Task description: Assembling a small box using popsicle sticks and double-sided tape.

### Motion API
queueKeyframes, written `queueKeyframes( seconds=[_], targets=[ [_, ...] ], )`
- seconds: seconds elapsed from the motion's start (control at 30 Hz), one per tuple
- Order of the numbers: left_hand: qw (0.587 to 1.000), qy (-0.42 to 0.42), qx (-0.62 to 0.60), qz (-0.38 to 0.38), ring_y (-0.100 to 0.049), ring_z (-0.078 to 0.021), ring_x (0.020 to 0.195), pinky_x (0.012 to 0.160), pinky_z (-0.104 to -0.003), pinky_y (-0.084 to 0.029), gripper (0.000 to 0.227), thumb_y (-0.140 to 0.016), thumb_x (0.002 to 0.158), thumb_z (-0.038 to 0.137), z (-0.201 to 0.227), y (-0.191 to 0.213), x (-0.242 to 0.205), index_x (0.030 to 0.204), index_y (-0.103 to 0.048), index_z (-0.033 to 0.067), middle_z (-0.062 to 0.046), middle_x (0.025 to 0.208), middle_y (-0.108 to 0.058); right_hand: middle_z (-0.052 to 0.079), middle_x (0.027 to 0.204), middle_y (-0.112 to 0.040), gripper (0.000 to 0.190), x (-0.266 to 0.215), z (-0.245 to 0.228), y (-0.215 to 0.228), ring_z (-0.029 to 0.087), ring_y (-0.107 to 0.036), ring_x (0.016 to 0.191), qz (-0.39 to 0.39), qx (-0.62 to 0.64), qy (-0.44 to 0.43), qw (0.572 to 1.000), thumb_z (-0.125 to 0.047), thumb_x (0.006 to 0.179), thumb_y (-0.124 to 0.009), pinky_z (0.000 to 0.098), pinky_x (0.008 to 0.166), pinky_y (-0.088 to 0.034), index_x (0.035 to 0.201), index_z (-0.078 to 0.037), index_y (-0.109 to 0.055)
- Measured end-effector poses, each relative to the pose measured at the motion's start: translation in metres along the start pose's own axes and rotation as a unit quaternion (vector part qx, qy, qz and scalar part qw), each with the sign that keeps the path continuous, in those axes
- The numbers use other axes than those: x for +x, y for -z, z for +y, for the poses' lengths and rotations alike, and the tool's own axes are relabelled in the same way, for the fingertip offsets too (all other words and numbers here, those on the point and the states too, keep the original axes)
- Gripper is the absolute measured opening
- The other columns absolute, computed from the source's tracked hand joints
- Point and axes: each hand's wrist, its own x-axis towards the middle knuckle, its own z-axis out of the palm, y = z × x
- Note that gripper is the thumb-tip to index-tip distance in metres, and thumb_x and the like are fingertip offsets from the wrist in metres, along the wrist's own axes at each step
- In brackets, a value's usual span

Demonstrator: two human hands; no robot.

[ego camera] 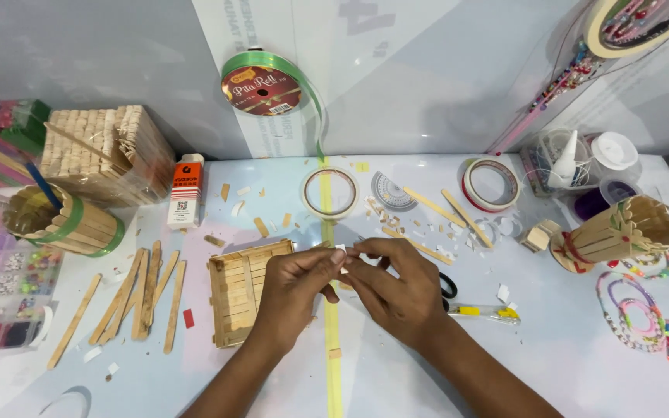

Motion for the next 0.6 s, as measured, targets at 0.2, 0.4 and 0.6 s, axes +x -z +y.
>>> queueKeyframes(
  seconds=[0.2, 0.4, 0.6],
  targets=[
    [0.998, -0.053, 0.002, 0.043, -0.079, -0.0236, 0.079, 0.063, -0.026, -0.060, 0.024, -0.070, 0.095, 0.013, -0.010, 0.010, 0.007, 0.108, -0.079, -0.0064, -0.020, 0.082, -0.081, 0.013, 0.096, -0.075, 0.015, 0.007, 0.015, 0.019, 0.030, -0.075, 0.080, -0.055, 0.124, -0.142, 0.980, 0.001, 0.085, -0.075, 0.0385, 0.066, -0.062, 0.097, -0.007, -0.081],
    [0.993, -0.007, 0.040, 0.115, -0.081, -0.0217, 0.069, 0.058, -0.028, -0.058, 0.026, -0.076, 0.086, 0.018, 0.011, 0.015, 0.005, 0.106, -0.081, 0.0027, -0.014, 0.081, -0.083, -0.001, 0.097, -0.075, 0.017, 0.008, 0.036, 0.086, 0.016, -0.070, 0.074, -0.343, 0.019, -0.270, 0.900, -0.021, 0.088, -0.075, 0.0296, 0.067, -0.055, 0.104, -0.016, -0.076],
    [0.989, -0.050, 0.062, 0.122, -0.068, -0.0134, 0.059, 0.056, -0.026, -0.057, 0.025, -0.068, 0.092, 0.022, 0.029, 0.017, -0.001, 0.091, -0.083, 0.0010, -0.012, 0.068, -0.080, -0.014, 0.096, -0.080, 0.019, -0.042, 0.053, 0.111, 0.006, -0.077, 0.088, -0.479, -0.124, -0.452, 0.742, -0.035, 0.078, -0.085, 0.0241, 0.081, -0.057, 0.096, -0.029, -0.080]
  ],
)
